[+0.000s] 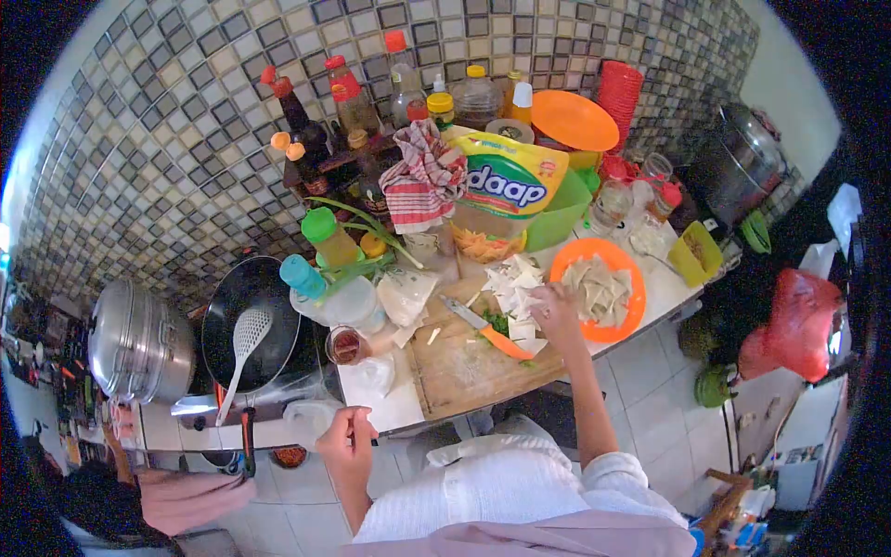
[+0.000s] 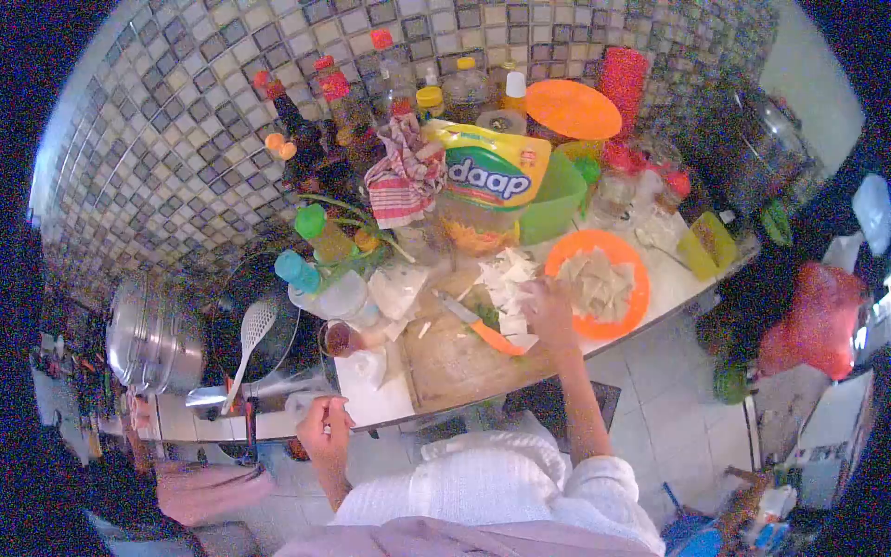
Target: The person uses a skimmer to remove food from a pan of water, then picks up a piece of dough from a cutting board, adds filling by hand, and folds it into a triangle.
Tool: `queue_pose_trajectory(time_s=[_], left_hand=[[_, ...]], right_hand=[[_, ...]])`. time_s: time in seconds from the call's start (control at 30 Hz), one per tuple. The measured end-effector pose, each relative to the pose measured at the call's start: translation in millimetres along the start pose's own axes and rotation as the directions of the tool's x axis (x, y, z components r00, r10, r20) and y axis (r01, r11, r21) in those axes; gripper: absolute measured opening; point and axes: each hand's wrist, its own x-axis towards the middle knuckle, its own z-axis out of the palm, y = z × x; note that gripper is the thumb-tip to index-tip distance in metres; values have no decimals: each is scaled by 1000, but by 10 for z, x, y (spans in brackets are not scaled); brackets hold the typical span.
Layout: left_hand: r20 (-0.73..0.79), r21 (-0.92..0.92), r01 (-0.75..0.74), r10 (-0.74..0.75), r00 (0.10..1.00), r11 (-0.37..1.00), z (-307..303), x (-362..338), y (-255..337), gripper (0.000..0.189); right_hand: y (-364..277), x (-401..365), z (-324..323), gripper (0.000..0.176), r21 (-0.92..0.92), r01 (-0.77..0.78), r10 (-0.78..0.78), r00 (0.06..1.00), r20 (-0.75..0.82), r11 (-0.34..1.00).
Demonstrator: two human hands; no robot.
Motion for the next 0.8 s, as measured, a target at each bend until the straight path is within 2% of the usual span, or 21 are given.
queue_pose_trajectory(time_s=[0.03,0.1,0.23,0.33,0.4,0.5,0.63,0.7,0.73,0.8], left_hand=[[-4,9,6,-6,1000,1000,36,-18,7,11],[-10,32,18,-18,1000,999,81,-58,10,12],[27,76,-33,31,999,997,178,-51,41,12],[65,30,17,-19,998,999,263,-75,79,12],[76,5,-36,35,996,999,303,-88,77,13],[103,0,-14,14,995,1000,341,-113,83,13],[139,12,21,-22,990,1000,349,-128,86,13],[198,22,44,-48,979,999,381,-110,42,14],[195,8,30,-31,980,1000,428,-91,5,14],[191,-62,30,-18,981,998,498,-109,-67,14]], right_hand=[[22,4,6,28,7,12,-12,1000,3,1000],[29,3,16,31,67,-95,90,992,86,993],[-25,-6,-44,31,0,-11,11,998,58,1000],[-71,-43,-37,26,115,-20,22,1000,-14,993],[-82,-57,-7,25,221,-134,135,991,10,966],[-25,-81,68,24,311,-92,115,992,-56,946],[33,-85,75,22,220,-40,58,995,-76,975],[57,-69,25,22,204,-182,157,979,133,962],[68,-34,-14,22,197,-171,150,982,116,965],[59,-56,-59,18,133,10,-12,1000,12,991]])
